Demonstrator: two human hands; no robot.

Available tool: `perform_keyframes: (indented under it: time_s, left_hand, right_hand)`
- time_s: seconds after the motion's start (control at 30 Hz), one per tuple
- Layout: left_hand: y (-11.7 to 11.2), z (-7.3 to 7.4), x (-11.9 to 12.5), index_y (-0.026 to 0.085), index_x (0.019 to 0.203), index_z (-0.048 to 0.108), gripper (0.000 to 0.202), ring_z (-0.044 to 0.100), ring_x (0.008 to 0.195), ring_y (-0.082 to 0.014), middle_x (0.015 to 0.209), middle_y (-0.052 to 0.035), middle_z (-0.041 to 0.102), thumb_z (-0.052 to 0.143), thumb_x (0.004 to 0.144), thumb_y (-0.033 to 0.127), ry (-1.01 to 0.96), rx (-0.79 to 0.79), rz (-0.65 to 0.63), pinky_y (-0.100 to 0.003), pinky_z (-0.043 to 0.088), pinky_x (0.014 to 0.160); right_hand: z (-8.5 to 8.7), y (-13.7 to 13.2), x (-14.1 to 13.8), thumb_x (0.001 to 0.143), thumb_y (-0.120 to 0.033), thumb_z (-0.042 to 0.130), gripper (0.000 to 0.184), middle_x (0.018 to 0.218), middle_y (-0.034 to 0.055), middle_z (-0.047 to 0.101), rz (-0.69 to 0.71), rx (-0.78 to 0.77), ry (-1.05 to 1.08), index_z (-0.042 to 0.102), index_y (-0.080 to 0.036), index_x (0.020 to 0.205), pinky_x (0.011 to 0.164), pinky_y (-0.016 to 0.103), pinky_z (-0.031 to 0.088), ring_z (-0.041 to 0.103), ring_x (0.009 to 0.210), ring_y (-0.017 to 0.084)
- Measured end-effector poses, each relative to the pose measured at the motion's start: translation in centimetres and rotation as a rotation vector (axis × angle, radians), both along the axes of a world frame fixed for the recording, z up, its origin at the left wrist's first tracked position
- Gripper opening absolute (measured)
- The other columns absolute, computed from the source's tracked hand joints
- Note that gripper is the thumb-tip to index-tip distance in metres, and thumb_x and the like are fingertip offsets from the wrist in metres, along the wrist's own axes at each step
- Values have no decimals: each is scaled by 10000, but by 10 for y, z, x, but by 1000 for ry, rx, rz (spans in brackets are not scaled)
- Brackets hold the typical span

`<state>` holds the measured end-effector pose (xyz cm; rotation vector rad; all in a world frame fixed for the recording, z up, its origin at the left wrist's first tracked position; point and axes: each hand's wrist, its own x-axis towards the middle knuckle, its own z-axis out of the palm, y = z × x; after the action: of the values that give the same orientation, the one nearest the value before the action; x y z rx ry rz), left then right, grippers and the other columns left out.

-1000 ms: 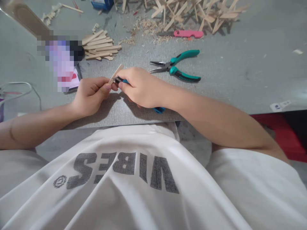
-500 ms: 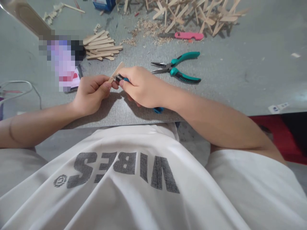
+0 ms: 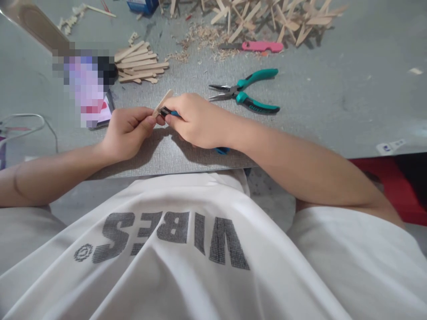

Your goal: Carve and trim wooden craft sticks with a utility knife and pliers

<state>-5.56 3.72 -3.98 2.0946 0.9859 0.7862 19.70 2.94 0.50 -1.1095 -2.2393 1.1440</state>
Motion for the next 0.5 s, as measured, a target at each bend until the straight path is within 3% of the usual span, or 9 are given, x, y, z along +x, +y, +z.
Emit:
perform_keyframes:
  time_s: [0.13,0.27,0.5]
  left_hand:
    - [3,-3,0,238,1038,853,451,587,688,-180,720,-1,653,588,1188,571,-22,-4,5,-357,512,698]
    - [1,-5,1,253,1067,841,407,579,690,-179,789,-17,712,574,1195,532,-66,-17,21,-374,502,695]
    - [-2,-2,3,239,1080,843,422,731,806,-199,855,-39,791,571,1221,529,-27,43,43,-360,618,791]
  right_hand:
    - [-1,2,4,1184,-297,641,162,771,-37,645,24,-50,18,660,-232,1038,725,287,459,594,684,135]
    - [1,1,6,1206,-347,635,168,751,-47,642,10,-83,25,651,-236,1081,680,293,446,547,597,124]
    - [2,-3,2,1179,-290,623,211,833,6,678,-64,32,-16,596,-256,972,791,319,481,661,832,189]
